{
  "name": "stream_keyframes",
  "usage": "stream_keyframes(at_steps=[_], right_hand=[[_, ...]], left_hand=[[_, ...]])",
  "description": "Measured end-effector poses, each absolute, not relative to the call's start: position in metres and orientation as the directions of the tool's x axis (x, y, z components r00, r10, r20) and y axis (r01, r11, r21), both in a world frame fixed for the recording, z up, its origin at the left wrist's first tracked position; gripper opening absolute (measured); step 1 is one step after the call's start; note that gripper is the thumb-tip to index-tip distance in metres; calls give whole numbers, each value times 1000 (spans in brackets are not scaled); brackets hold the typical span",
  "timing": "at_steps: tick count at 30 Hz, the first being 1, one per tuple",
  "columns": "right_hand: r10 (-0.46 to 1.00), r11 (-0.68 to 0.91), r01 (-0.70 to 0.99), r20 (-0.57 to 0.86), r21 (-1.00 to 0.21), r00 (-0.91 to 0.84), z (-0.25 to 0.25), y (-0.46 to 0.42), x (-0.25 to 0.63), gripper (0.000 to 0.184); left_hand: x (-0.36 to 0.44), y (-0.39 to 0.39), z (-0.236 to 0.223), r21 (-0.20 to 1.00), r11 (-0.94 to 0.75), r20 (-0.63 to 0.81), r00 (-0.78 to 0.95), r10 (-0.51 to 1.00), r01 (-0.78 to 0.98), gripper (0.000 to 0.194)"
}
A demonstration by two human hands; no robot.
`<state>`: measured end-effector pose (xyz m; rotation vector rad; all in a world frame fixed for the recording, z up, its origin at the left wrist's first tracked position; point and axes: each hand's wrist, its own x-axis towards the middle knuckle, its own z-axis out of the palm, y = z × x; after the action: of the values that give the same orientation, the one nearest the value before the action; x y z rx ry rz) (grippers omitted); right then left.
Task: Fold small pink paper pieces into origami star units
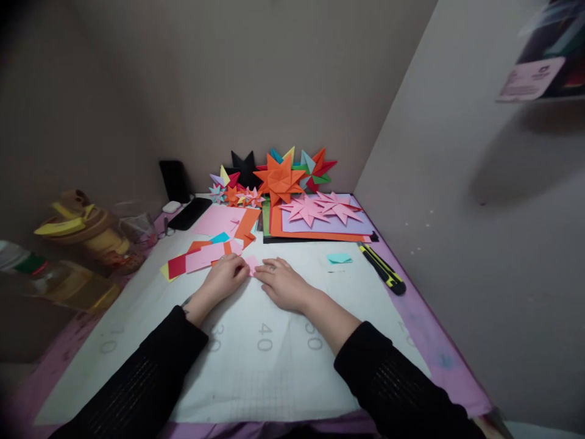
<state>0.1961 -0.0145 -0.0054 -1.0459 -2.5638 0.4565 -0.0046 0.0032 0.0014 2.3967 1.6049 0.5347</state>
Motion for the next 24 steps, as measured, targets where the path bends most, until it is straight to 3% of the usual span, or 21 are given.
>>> stream_keyframes(at_steps=[6, 11, 24], right_hand=[[709, 688, 597, 203, -412, -676, -5, -15, 195, 45], [697, 705, 595, 227, -386, -680, -6, -14, 196, 35], [692, 713, 578, 265, -396, -672, -5, -15, 195, 30]], left_hand=[[-2, 3, 0, 301, -363, 176, 323, 930, 882, 17], [0, 3, 1, 272, -343, 177, 304, 936, 899, 16], [3, 2, 2, 258, -316, 179, 276, 944, 913, 15]])
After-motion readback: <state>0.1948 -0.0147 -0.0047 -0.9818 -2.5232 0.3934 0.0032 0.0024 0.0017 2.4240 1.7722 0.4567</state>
